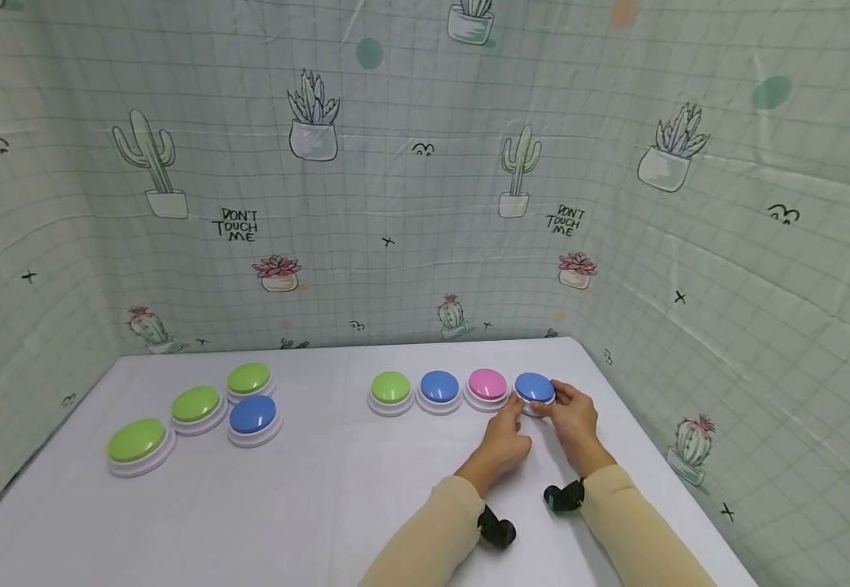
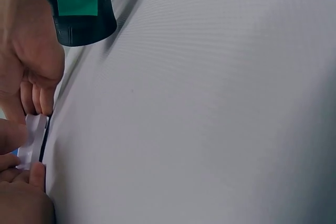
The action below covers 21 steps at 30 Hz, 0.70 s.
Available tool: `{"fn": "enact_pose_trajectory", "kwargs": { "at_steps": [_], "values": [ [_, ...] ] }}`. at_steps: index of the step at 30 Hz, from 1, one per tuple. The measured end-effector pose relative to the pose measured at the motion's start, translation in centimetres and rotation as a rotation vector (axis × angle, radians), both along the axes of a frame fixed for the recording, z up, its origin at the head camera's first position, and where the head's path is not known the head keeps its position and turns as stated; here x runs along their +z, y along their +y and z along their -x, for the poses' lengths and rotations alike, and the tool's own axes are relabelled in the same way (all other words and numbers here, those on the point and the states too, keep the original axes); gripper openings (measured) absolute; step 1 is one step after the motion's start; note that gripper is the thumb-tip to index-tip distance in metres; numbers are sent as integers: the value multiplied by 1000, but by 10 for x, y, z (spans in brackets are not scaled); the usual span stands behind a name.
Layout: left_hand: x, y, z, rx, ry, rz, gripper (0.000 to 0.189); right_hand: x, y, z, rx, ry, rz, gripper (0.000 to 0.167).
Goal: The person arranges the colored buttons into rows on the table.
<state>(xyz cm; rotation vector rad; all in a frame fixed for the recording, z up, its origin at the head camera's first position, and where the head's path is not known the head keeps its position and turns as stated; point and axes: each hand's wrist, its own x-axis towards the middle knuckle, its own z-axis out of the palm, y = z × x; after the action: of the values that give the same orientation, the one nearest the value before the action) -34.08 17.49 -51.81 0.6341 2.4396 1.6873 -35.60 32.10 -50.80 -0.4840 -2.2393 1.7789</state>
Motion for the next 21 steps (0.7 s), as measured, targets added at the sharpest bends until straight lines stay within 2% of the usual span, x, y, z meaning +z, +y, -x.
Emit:
{"fn": "enact_pose_trajectory", "kwargs": {
  "at_steps": [8, 12, 18, 21],
  "values": [
    [6, 3, 2, -4, -40, 3, 80, 0, 0, 6, -10, 5, -28, 72],
    [7, 4, 3, -3, -56, 31, 80, 0, 2, 8, -15, 1, -95, 70],
    [9, 3, 6, -14, -57, 63, 78, 4, 4, 10, 8, -29, -262, 68],
    [9, 1, 6, -11, -64, 83, 78, 6, 3, 11, 12, -54, -300, 68]
  ]
}}
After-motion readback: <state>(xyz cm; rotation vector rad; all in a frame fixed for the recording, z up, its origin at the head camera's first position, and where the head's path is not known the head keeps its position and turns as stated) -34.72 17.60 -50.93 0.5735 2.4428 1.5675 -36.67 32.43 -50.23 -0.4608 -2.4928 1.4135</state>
